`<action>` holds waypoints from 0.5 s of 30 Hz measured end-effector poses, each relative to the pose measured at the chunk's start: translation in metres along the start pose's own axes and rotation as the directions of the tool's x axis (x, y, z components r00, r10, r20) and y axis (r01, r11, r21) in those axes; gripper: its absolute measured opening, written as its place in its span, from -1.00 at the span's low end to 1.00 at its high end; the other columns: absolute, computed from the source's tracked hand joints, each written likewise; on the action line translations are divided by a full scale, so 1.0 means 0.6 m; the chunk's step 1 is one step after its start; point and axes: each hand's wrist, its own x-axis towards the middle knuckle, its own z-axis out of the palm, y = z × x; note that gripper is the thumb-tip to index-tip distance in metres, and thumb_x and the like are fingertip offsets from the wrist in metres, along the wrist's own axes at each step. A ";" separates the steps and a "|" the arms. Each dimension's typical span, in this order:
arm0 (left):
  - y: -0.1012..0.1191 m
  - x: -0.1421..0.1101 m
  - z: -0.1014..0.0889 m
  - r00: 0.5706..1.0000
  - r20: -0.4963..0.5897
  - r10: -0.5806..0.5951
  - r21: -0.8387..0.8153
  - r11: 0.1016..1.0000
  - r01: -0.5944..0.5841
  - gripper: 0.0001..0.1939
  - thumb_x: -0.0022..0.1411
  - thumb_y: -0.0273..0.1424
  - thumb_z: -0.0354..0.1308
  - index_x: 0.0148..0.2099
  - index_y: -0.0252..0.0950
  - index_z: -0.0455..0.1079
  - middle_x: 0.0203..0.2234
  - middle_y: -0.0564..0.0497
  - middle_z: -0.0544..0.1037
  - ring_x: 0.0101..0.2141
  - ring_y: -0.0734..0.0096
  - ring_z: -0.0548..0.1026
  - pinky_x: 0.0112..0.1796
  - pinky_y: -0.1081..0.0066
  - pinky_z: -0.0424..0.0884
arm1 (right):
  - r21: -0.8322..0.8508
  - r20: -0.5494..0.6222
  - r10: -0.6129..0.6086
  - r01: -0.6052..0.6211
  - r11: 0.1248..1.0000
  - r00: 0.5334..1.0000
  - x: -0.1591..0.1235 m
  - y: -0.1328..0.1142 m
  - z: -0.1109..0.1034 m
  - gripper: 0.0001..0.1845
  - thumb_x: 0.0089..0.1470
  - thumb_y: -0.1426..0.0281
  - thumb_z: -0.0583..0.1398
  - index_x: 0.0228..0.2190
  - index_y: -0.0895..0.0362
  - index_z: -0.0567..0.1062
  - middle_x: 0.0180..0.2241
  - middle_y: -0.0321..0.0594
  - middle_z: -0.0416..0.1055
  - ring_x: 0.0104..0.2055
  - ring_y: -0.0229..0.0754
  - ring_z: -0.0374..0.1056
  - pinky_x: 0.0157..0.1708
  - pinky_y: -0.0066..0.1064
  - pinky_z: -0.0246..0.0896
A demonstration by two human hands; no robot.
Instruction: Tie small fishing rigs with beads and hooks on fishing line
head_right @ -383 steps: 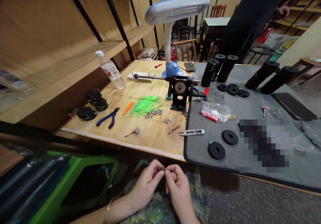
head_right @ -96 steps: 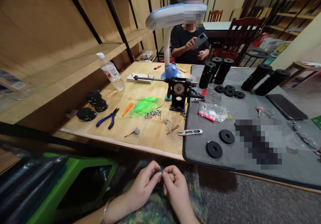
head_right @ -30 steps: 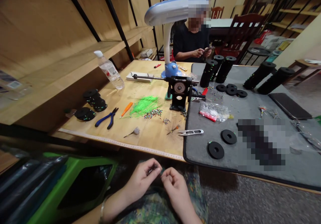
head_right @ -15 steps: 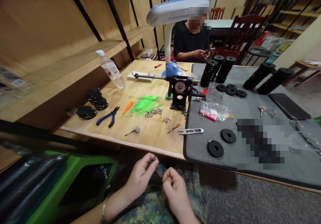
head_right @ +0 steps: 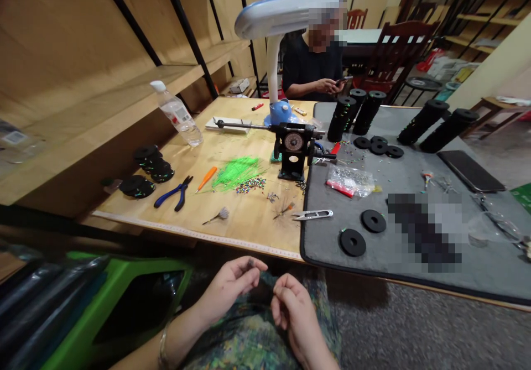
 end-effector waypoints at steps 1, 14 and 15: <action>0.002 0.001 0.002 1.000 0.023 -0.003 0.024 1.000 0.003 -0.67 0.08 -0.20 0.26 -0.22 -0.37 0.48 -0.55 0.08 0.41 -0.55 0.55 0.27 -0.48 0.50 0.18 | 0.003 0.005 0.005 -0.005 1.000 1.000 0.000 -0.001 0.001 -0.71 -0.07 0.20 0.27 -0.52 0.11 0.31 -0.81 -0.49 0.22 -0.78 -0.45 -0.11 -0.76 -0.61 -0.36; 0.006 0.008 0.011 0.999 -0.030 0.038 0.054 0.998 -0.036 -0.65 0.07 -0.15 0.25 -0.48 -0.36 0.37 -0.61 0.08 0.41 -0.53 0.50 0.30 -0.43 0.48 0.21 | -0.057 0.033 -0.035 0.037 0.998 0.999 0.006 -0.003 -0.003 -0.54 -0.06 0.03 0.31 -0.35 0.19 0.50 -0.49 -0.12 0.56 -0.50 -0.21 0.42 -0.70 -0.59 0.13; 0.005 0.007 0.011 0.999 -0.038 0.033 0.039 0.999 -0.032 -0.65 0.06 -0.15 0.25 -0.48 -0.35 0.37 -0.61 0.09 0.41 -0.53 0.50 0.29 -0.44 0.48 0.20 | -0.066 0.011 -0.043 0.044 0.997 0.999 0.007 -0.006 -0.004 -0.51 -0.08 0.01 0.31 -0.33 0.19 0.51 -0.45 -0.09 0.57 -0.45 -0.16 0.44 -0.68 -0.57 0.18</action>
